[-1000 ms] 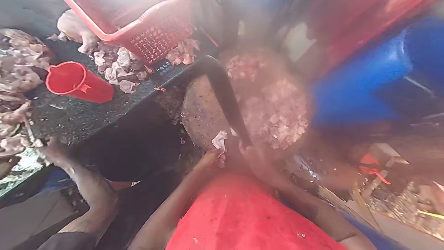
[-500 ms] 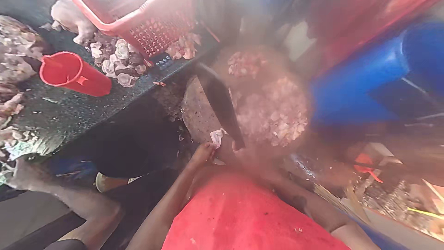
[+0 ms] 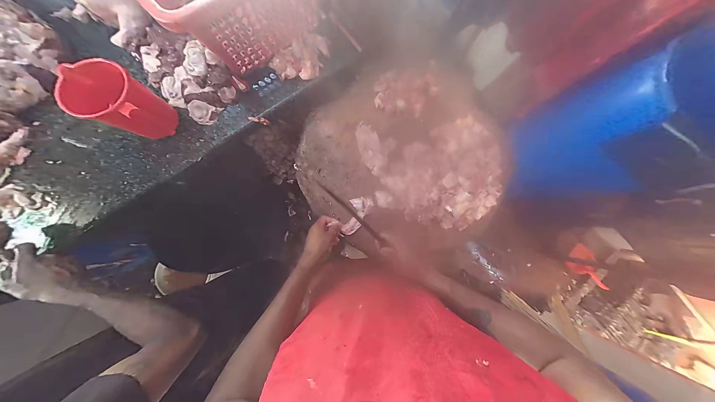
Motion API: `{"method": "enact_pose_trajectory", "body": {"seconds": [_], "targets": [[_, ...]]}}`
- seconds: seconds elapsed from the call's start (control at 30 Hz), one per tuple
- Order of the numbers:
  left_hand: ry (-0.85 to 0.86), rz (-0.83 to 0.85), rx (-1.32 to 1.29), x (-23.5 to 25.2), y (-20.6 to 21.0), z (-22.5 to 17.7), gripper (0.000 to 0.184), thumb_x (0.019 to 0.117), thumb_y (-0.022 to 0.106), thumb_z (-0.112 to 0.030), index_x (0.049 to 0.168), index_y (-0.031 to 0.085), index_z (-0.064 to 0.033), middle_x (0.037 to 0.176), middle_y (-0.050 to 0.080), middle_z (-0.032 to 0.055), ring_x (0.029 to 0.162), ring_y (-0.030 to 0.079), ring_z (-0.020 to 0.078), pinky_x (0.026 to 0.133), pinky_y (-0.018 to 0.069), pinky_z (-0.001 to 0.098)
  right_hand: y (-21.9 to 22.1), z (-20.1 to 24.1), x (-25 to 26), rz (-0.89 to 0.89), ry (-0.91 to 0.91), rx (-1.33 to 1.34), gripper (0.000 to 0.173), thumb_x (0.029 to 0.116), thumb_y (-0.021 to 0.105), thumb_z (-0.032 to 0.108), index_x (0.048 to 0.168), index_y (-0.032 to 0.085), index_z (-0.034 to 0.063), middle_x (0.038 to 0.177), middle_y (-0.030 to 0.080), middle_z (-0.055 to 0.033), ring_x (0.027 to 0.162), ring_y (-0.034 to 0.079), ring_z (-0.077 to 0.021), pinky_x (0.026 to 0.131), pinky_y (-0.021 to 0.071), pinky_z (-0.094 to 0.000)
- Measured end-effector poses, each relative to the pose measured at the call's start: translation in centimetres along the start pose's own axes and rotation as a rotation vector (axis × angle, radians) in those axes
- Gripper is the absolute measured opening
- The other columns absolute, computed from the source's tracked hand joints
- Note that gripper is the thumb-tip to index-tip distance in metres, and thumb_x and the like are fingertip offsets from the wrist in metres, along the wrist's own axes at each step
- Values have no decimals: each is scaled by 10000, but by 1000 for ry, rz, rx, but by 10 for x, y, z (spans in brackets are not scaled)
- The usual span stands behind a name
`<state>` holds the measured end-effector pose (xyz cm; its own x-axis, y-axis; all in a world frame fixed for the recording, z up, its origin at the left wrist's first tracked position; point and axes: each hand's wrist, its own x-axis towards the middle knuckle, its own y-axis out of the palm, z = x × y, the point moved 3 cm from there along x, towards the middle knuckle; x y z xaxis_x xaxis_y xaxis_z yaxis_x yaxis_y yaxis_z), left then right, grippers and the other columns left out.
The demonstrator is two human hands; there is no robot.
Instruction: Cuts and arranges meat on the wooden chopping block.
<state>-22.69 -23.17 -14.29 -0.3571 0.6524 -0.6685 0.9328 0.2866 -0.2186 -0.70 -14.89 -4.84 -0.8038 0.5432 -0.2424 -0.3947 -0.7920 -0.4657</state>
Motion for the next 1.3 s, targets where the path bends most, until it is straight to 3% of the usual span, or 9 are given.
{"method": "enact_pose_trajectory", "body": {"seconds": [0.1, 0.37, 0.53, 0.67, 0.8, 1.0, 1.07, 1.17, 1.3], "targets": [[17, 24, -140, -8, 1, 1, 237, 1050, 589, -187, 1179, 592, 12, 928, 701, 90, 716, 690, 135, 690, 601, 304, 15, -48, 2, 217, 438, -94, 618, 1091, 328, 534, 1265, 610, 12, 1032, 675, -203, 972, 671, -332, 896, 521, -566], [-98, 42, -446, -10, 8, 40, 243, 1054, 573, -135, 1217, 514, 36, 985, 741, 147, 835, 751, 214, 763, 630, 345, -4, 17, 10, -7, 22, 55, 645, 1066, 335, 550, 1171, 632, -13, 849, 638, -95, 745, 615, -159, 713, 544, -361], [-67, 12, -409, -10, -3, 37, 219, 1054, 573, -144, 1174, 526, 33, 918, 726, 130, 769, 735, 197, 714, 630, 339, 22, -49, 3, 386, 442, 33, 633, 1103, 259, 531, 1155, 619, 13, 939, 619, -163, 863, 622, -290, 818, 511, -529], [141, -323, -354, -3, -72, 18, 458, 1065, 531, -177, 1449, 398, 35, 1274, 625, 199, 1055, 679, 233, 894, 587, 398, 9, -80, -27, 128, 588, 236, 622, 1108, 232, 520, 1121, 626, 38, 811, 557, -62, 672, 544, -172, 646, 497, -385], [267, -477, -143, 26, -115, -29, 458, 1045, 564, -247, 1426, 488, -3, 1335, 612, 193, 1171, 633, 245, 976, 532, 436, -8, -96, -64, -145, 745, 110, 506, 1079, 447, 480, 1159, 636, 18, 858, 636, -138, 765, 634, -260, 760, 535, -496], [320, 41, 180, 47, -17, -168, 399, 1072, 553, -302, 1385, 572, -57, 1290, 656, 191, 1116, 674, 300, 978, 542, 488, -3, -95, -66, -40, 675, -206, 518, 1071, 483, 461, 1247, 633, -3, 979, 701, -237, 932, 697, -395, 865, 538, -604], [366, 5, 377, 57, 19, -198, 538, 1000, 633, -418, 1379, 581, -39, 1166, 695, 206, 1055, 685, 322, 941, 542, 519, -6, -84, -64, 72, 652, -401, 545, 1061, 500, 480, 1303, 631, 9, 1081, 719, -251, 1043, 701, -427, 923, 532, -615], [319, -111, 706, 67, 45, -211, 822, 842, 663, -652, 1483, 523, -158, 1301, 651, 184, 1206, 622, 356, 998, 498, 602, -5, -77, -70, 134, 622, -631, 525, 1016, 566, 493, 1339, 642, 86, 1165, 721, -217, 1092, 695, -416, 923, 538, -613], [311, -123, 559, 90, 38, -200, 580, 902, 658, -438, 1399, 597, -146, 1273, 675, 154, 1181, 650, 320, 993, 523, 568, -7, -61, -68, 88, 703, -577, 395, 1070, 493, 303, 1376, 636, 99, 1281, 685, -203, 1200, 651, -386, 1027, 491, -578]]}}
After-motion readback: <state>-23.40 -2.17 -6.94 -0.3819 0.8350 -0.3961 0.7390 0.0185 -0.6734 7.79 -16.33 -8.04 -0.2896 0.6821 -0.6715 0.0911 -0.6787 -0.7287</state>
